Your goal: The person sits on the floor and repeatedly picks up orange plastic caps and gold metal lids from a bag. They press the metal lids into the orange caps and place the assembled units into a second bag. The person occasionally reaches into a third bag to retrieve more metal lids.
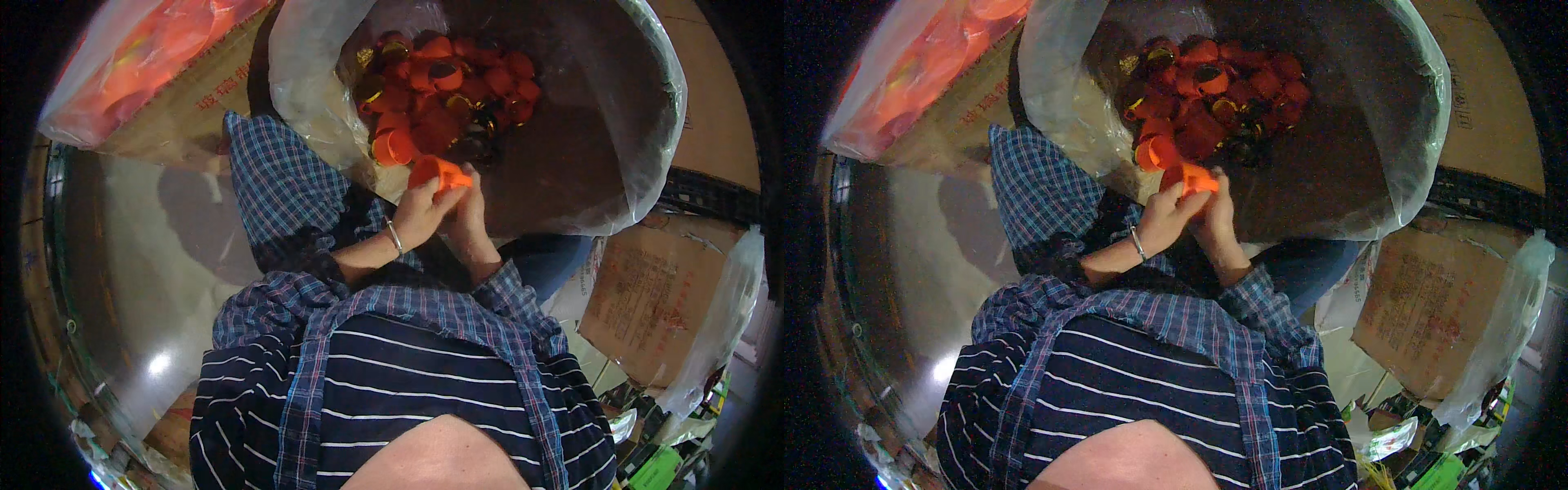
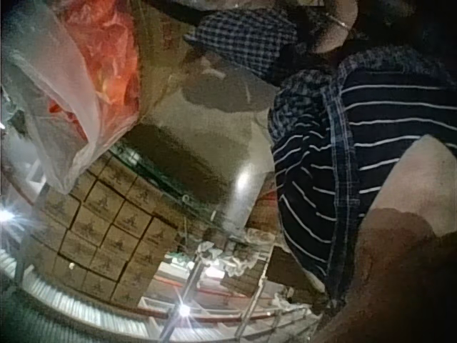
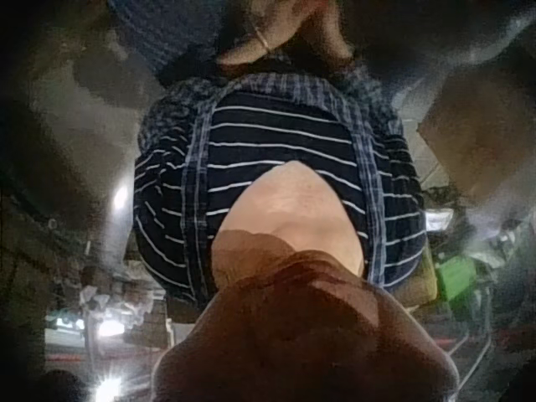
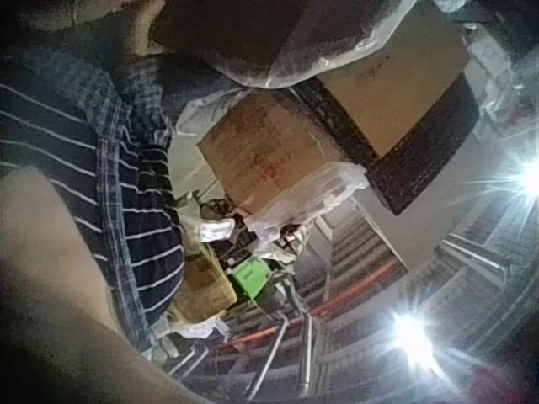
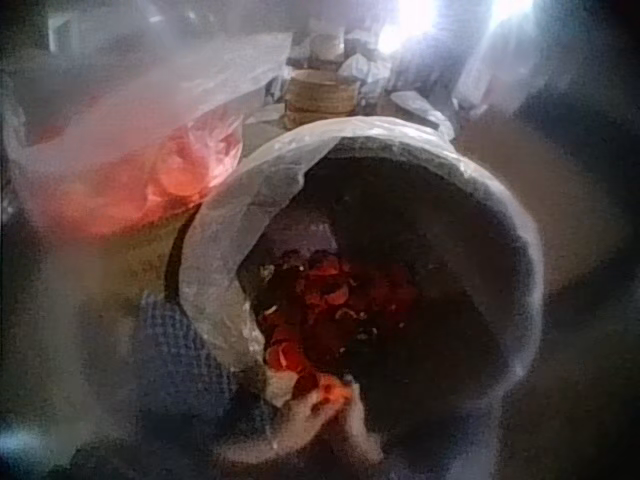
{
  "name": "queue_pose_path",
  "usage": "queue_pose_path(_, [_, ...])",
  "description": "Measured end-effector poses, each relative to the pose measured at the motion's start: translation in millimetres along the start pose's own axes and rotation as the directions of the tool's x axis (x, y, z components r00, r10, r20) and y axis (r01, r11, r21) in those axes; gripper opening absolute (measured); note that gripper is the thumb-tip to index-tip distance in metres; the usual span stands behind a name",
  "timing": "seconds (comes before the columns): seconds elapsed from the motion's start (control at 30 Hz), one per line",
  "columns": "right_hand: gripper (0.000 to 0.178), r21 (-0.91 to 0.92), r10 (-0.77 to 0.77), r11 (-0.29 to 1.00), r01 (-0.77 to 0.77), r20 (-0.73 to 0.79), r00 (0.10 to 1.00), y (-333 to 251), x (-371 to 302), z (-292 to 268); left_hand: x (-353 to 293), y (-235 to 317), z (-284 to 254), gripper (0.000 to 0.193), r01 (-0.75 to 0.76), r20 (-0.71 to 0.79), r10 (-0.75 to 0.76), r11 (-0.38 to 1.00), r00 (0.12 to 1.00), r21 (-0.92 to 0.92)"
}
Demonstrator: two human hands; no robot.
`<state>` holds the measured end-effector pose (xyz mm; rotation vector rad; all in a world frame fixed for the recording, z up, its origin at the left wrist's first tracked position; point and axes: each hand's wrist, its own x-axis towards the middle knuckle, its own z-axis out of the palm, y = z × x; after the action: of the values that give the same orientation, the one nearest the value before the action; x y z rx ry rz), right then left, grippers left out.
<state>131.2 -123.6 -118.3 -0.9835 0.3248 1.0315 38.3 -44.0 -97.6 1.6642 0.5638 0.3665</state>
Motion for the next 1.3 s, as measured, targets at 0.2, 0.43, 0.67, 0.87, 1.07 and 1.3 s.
queue_pose_path(0.2, [0.038,-0.848,-0.708,0.243,0.472,0.178,0.683,30.5,-3.2,-3.7,10.7,-24.1,4.4,0.037,0.243,-0.037,-0.506,0.476,0.862,-0.845])
queue_pose_path(0.43, [0.062,-0.655,-0.430,-0.290,0.697,0.740,0.517,1.3,-9.4,-10.7,9.6,-52.5,-15.7,0.041,0.422,0.283,-0.505,0.184,0.816,-0.888])
queue_pose_path(0.67, [0.053,-0.797,-0.494,-0.025,0.603,0.534,0.686,23.1,8.0,8.4,10.2,-56.6,-9.7,0.039,0.264,-0.046,-0.603,0.416,0.796,-0.870])
queue_pose_path(0.87, [0.057,-0.857,-0.583,-0.115,0.503,0.468,0.664,43.2,5.6,6.6,5.8,-69.8,-16.7,0.050,0.380,0.109,-0.684,0.259,0.721,-0.888])
queue_pose_path(1.07, [0.066,-0.740,-0.351,-0.180,0.648,0.664,0.661,9.5,16.3,-4.1,19.8,-67.1,-23.3,0.043,0.391,0.135,-0.596,0.325,0.792,-0.861])
queue_pose_path(1.3, [0.033,-0.912,-0.139,0.206,0.354,0.331,0.933,-35.0,114.9,-48.3,56.1,-53.9,-51.4,0.042,0.121,-0.415,-0.103,0.992,0.904,0.019])
